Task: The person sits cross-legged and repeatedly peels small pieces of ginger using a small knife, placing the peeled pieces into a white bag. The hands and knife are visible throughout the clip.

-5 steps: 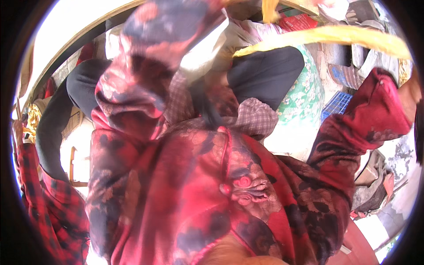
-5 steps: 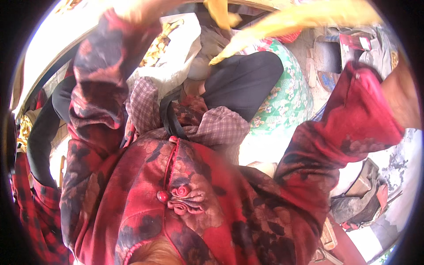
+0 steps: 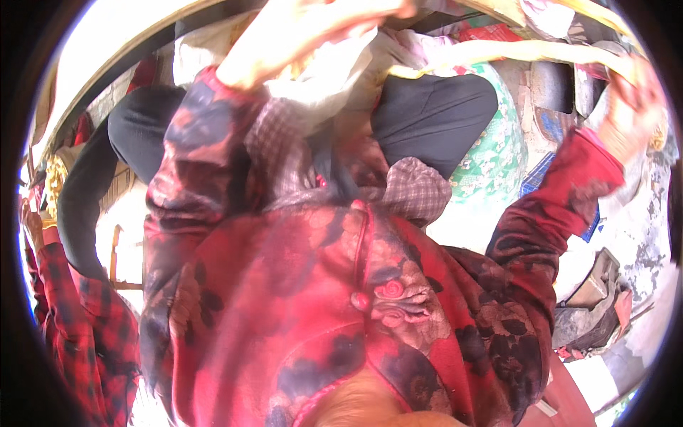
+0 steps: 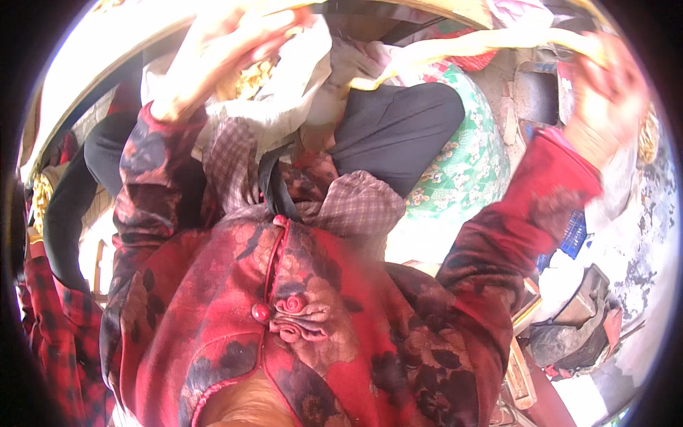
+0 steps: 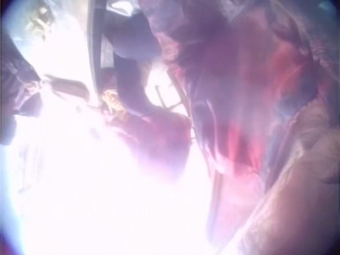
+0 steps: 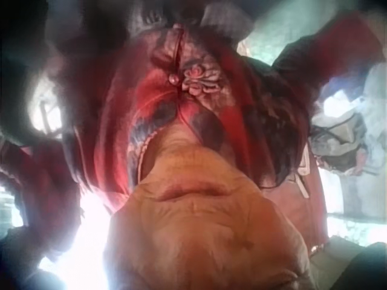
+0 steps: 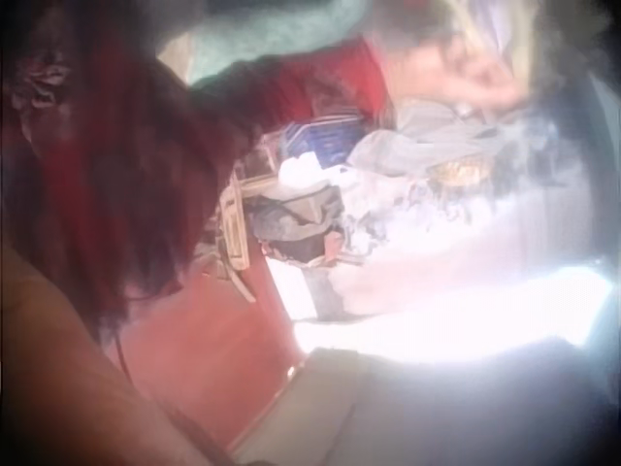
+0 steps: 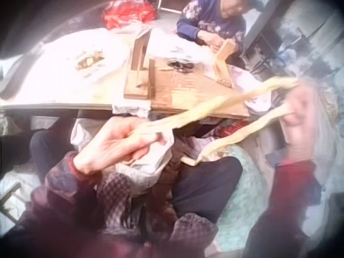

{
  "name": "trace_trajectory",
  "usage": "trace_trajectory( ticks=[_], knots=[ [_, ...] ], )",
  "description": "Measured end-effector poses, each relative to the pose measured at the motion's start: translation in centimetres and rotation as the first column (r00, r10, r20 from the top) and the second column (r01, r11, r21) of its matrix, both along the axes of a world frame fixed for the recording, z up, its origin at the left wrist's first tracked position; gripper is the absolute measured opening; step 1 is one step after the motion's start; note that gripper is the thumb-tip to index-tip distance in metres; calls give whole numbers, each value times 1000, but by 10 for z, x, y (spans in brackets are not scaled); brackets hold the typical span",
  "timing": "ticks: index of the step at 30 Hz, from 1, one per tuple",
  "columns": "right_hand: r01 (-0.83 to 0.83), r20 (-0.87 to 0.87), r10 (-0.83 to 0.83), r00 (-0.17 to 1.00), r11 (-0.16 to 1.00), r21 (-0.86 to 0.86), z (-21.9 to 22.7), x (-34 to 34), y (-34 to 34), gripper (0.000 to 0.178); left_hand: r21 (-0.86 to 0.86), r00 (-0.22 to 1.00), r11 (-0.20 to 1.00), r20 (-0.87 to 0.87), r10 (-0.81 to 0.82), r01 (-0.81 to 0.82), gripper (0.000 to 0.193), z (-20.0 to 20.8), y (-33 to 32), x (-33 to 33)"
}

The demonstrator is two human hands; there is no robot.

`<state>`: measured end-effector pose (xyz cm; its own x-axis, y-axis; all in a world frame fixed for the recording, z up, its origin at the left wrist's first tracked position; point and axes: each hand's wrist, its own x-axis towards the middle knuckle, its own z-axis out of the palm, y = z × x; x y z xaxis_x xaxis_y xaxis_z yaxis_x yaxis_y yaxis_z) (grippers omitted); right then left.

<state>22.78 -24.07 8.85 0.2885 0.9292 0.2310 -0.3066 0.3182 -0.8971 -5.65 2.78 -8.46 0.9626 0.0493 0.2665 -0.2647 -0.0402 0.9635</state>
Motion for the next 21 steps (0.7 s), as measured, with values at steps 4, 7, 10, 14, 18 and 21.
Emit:
trace_trajectory(
  ticks=[4,7,10,14,18,21],
  knots=[
    [511,-20,-533,846,820,-256,-130,-6,21,15,-58,929,984,-343,141,-171,26,-13,14,-60],
    [770,409,-677,612,393,-502,-212,-48,52,27,182,858,930,-360,366,-320,24,-42,20,-78],
    [785,813,-87,576,337,-520,-293,-33,37,23,448,846,825,-233,479,-344,22,-52,29,-85],
    [670,885,-63,460,680,-299,-248,-126,81,29,631,901,709,-35,432,-316,19,-49,15,-66],
    [377,738,120,664,799,-468,-169,-207,129,31,172,944,958,-200,263,-230,13,-23,-4,-39],
    [326,723,44,690,872,-365,-178,-198,128,25,-40,938,972,-274,212,-231,15,-7,1,-42]
  ],
)
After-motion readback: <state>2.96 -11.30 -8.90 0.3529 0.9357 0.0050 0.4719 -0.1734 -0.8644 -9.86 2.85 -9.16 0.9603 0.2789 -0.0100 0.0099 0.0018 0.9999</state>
